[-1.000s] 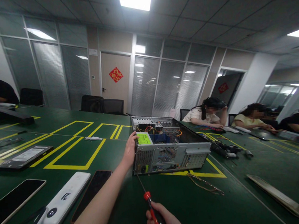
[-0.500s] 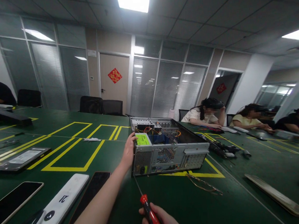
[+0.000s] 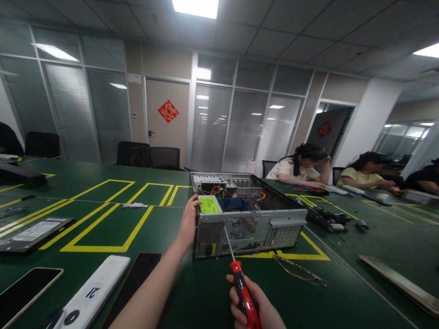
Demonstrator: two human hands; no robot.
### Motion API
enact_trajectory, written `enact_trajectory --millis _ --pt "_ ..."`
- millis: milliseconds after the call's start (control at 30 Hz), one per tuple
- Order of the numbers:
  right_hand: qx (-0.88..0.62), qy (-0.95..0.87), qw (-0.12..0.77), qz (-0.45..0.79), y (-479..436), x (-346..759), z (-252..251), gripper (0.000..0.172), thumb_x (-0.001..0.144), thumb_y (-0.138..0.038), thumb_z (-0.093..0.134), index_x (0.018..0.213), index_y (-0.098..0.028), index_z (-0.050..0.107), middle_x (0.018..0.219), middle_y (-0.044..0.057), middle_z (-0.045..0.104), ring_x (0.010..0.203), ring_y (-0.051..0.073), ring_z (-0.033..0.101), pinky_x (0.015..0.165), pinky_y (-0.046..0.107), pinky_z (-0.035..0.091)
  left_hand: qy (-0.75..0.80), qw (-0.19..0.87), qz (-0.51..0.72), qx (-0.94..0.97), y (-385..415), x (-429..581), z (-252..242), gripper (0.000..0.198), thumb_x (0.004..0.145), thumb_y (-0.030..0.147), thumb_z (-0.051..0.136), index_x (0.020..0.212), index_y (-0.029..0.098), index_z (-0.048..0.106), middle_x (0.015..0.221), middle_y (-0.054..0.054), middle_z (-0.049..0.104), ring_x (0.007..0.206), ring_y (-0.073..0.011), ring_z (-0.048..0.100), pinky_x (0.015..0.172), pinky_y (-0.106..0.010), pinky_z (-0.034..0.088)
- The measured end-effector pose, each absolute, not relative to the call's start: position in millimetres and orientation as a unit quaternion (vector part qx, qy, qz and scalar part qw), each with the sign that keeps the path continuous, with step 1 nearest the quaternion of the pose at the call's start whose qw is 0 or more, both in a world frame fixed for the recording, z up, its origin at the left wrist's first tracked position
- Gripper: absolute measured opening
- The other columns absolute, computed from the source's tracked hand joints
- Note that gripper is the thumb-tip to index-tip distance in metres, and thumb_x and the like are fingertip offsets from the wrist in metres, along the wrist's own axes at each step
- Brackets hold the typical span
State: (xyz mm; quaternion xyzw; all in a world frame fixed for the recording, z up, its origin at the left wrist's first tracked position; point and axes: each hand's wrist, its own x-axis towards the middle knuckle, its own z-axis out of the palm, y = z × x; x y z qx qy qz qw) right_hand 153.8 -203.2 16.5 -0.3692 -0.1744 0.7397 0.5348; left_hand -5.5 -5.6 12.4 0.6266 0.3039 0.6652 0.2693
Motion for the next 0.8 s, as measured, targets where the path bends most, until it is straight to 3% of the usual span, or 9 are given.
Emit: enact_trajectory --millis 167,433,700,800 --pt "-0.367 -0.181 0.544 0.732 -203.1 153.9 18.1 0.055 0.054 -0.050 0.085 0.091 -0.015 0.064 0.057 -0.006 0.057 0.038 0.002 0.034 0.034 0.014 0.014 0.306 0.265 0.669 0.623 -6.0 -5.0 12.5 0.045 0.095 0.055 0.030 0.106 0.026 0.063 0.144 -0.006 0.050 0.137 -0.0231 0.042 0.119 -0.045 0.028" --pt "-0.378 -0.164 0.542 0.733 -203.4 153.7 14.2 0.064 0.045 -0.053 0.088 0.091 -0.015 0.066 0.054 -0.007 0.055 0.037 0.002 0.031 0.033 0.015 0.014 0.306 0.259 0.668 0.627 -5.1 -4.7 12.2 0.046 0.096 0.054 0.029 0.107 0.025 0.062 0.144 -0.007 0.049 0.138 -0.0233 0.041 0.119 -0.044 0.026" --pt "-0.339 -0.169 0.548 0.746 -203.9 156.3 20.3 0.050 0.056 -0.045 0.086 0.090 -0.013 0.067 0.057 -0.005 0.055 0.040 0.002 0.030 0.035 0.015 0.014 0.304 0.260 0.668 0.627 -6.7 -5.4 13.2 0.046 0.095 0.056 0.030 0.106 0.026 0.063 0.144 -0.005 0.050 0.137 -0.0225 0.042 0.119 -0.043 0.028" --pt "-0.305 -0.160 0.527 0.777 -206.0 159.6 27.5 0.045 0.063 -0.040 0.081 0.095 -0.012 0.067 0.061 -0.002 0.058 0.044 0.005 0.035 0.037 0.016 0.020 0.304 0.259 0.668 0.628 -7.3 -5.9 13.7 0.046 0.095 0.056 0.030 0.106 0.026 0.063 0.144 -0.005 0.050 0.137 -0.0225 0.043 0.119 -0.043 0.028"
